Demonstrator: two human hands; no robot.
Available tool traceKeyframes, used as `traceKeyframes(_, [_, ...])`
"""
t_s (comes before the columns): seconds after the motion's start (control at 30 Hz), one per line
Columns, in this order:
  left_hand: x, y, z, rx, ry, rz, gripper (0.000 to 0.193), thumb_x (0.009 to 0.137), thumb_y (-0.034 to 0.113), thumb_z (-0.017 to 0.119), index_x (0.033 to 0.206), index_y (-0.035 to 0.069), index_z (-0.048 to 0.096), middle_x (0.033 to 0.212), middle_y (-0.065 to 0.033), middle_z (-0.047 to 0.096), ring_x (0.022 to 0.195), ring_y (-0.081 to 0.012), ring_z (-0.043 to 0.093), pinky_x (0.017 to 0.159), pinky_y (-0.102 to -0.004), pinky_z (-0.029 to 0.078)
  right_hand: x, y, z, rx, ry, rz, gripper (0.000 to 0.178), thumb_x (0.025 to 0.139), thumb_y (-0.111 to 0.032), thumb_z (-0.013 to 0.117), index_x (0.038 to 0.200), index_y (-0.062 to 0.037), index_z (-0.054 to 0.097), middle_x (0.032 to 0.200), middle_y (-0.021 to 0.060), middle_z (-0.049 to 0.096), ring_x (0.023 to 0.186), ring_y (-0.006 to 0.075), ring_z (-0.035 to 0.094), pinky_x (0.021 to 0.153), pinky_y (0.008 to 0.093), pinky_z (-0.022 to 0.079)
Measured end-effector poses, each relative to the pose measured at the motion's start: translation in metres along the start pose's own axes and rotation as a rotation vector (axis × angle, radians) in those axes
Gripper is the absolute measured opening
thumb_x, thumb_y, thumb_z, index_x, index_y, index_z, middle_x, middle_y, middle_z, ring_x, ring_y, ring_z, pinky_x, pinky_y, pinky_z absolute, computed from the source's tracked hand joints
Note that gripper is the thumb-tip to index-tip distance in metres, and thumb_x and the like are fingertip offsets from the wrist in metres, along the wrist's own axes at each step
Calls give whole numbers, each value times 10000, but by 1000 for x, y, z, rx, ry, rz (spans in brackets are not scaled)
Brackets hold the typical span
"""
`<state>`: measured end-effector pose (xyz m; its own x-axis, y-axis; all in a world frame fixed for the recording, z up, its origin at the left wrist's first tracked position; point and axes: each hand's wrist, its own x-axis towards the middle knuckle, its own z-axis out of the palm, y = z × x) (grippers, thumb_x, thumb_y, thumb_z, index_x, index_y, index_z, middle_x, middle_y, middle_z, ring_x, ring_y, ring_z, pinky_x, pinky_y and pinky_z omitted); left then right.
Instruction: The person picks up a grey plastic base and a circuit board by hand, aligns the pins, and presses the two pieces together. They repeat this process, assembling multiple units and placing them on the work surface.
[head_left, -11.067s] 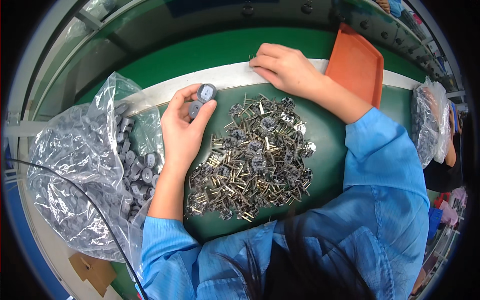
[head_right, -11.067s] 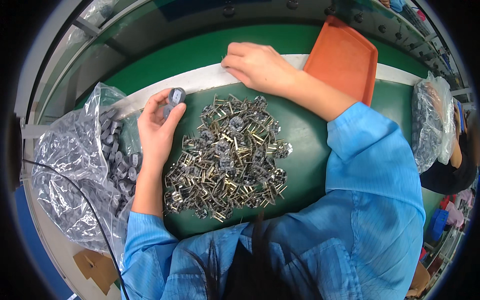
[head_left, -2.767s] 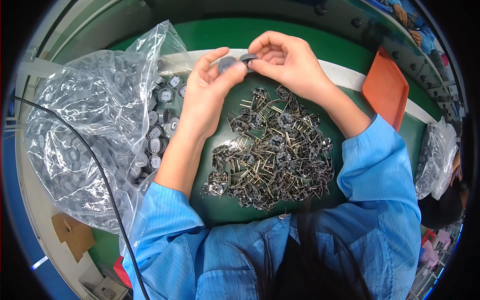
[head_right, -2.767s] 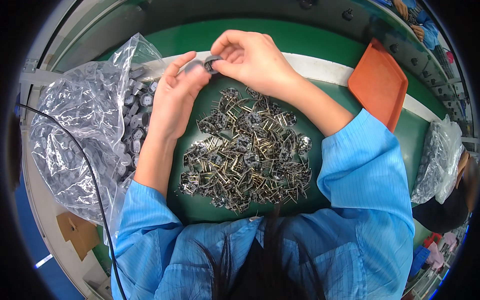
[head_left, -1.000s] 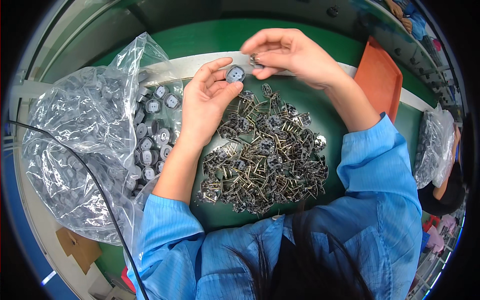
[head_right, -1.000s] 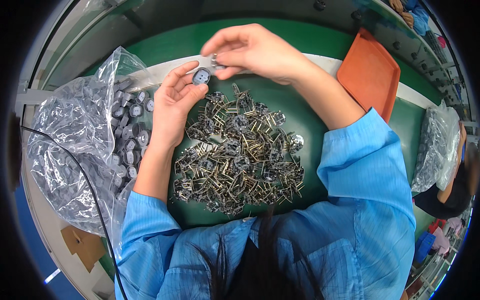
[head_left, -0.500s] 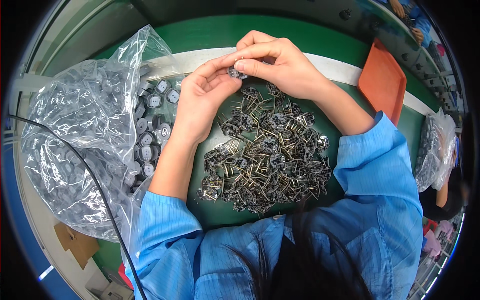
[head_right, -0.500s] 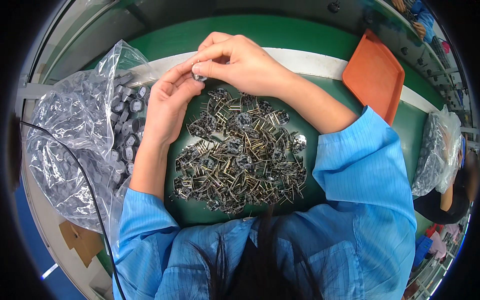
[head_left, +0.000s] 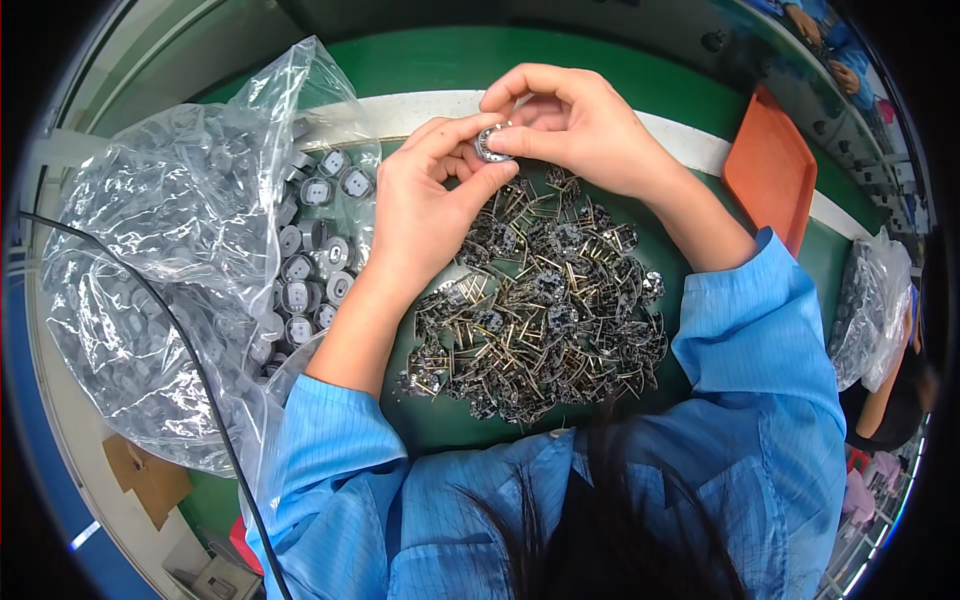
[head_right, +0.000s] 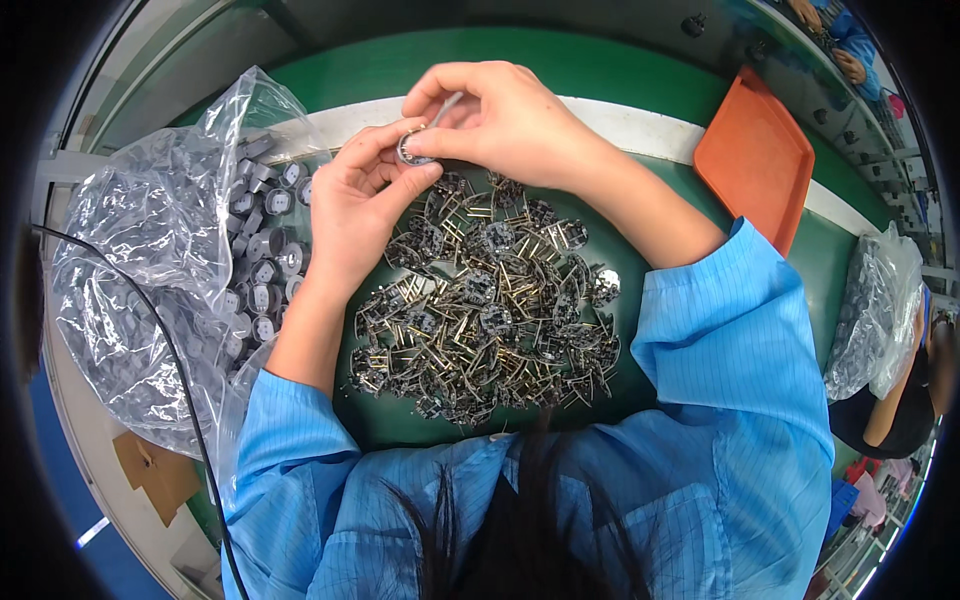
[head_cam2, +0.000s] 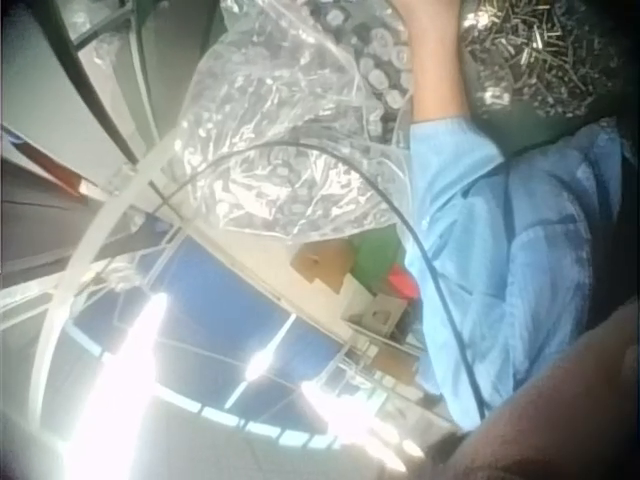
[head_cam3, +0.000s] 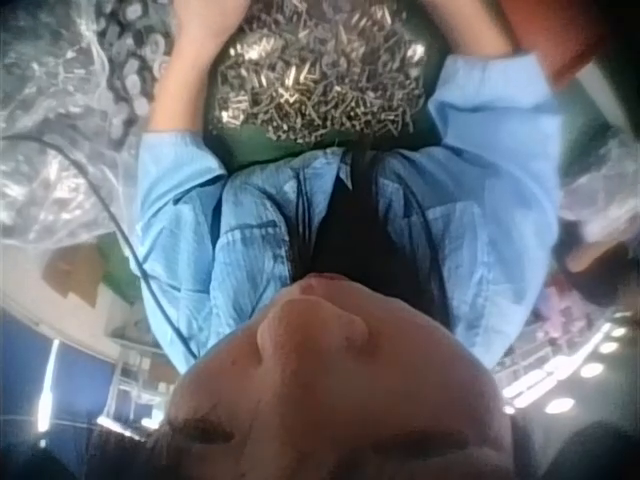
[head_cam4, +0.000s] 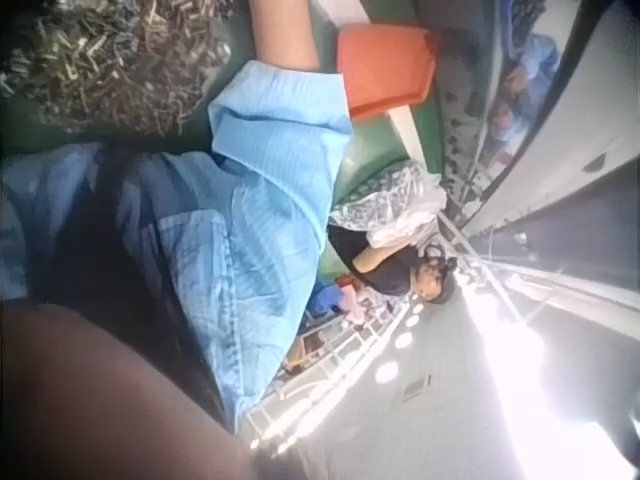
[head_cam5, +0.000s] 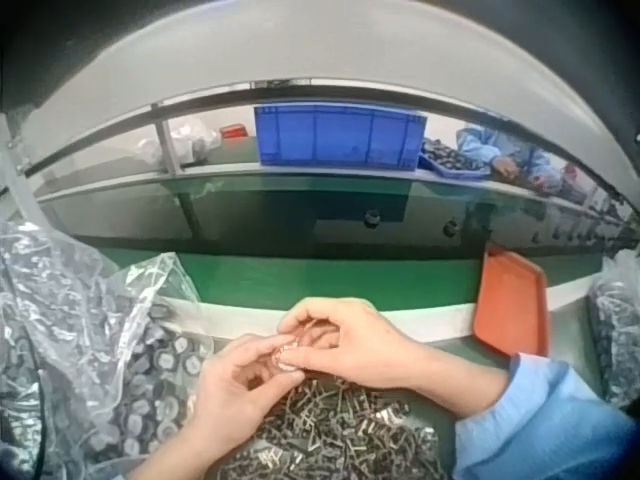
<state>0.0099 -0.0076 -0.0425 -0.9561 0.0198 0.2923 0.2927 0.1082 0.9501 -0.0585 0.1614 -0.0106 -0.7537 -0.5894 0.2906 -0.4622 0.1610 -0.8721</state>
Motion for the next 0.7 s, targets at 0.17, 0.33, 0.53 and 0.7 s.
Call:
traceKeyframes(0.17, [1, 11, -3, 355, 33, 142, 393, 665, 43, 787, 1041, 114, 700, 877, -37, 557, 817, -166, 551, 713, -294, 481, 3, -8, -11, 263, -255, 348, 290, 827, -45, 663, 1096, 17, 577, 881, 53, 653, 820, 98, 635, 734, 220, 517])
traceKeyframes(0.33, [1, 7, 1, 525, 63, 290, 368, 650, 69, 797, 1001, 97, 690, 876, -41, 565, 829, -216, 559, 708, -303, 482, -4, -19, -1, -130, -84, 149, 271, 768, -68, 658, 1022, 21, 627, 771, 104, 681, 723, 139, 666, 679, 271, 524])
traceKeyframes(0.53, [3, 12, -1, 534, 40, 302, 386, 639, 82, 798, 1011, 106, 699, 873, -35, 580, 865, -227, 531, 767, -329, 466, 2, -9, -14, 300, -218, 357, 270, 782, -43, 635, 1040, 36, 618, 747, 97, 663, 718, 138, 663, 673, 258, 528])
traceKeyframes(0.7, [2, 9, -5, 534, 1, 270, 386, 637, 82, 796, 1012, 100, 703, 879, -31, 586, 865, -229, 521, 772, -331, 458, 3, -15, -12, 190, -255, 368, 257, 786, -24, 620, 1035, 37, 612, 767, 83, 659, 717, 124, 653, 663, 249, 523])
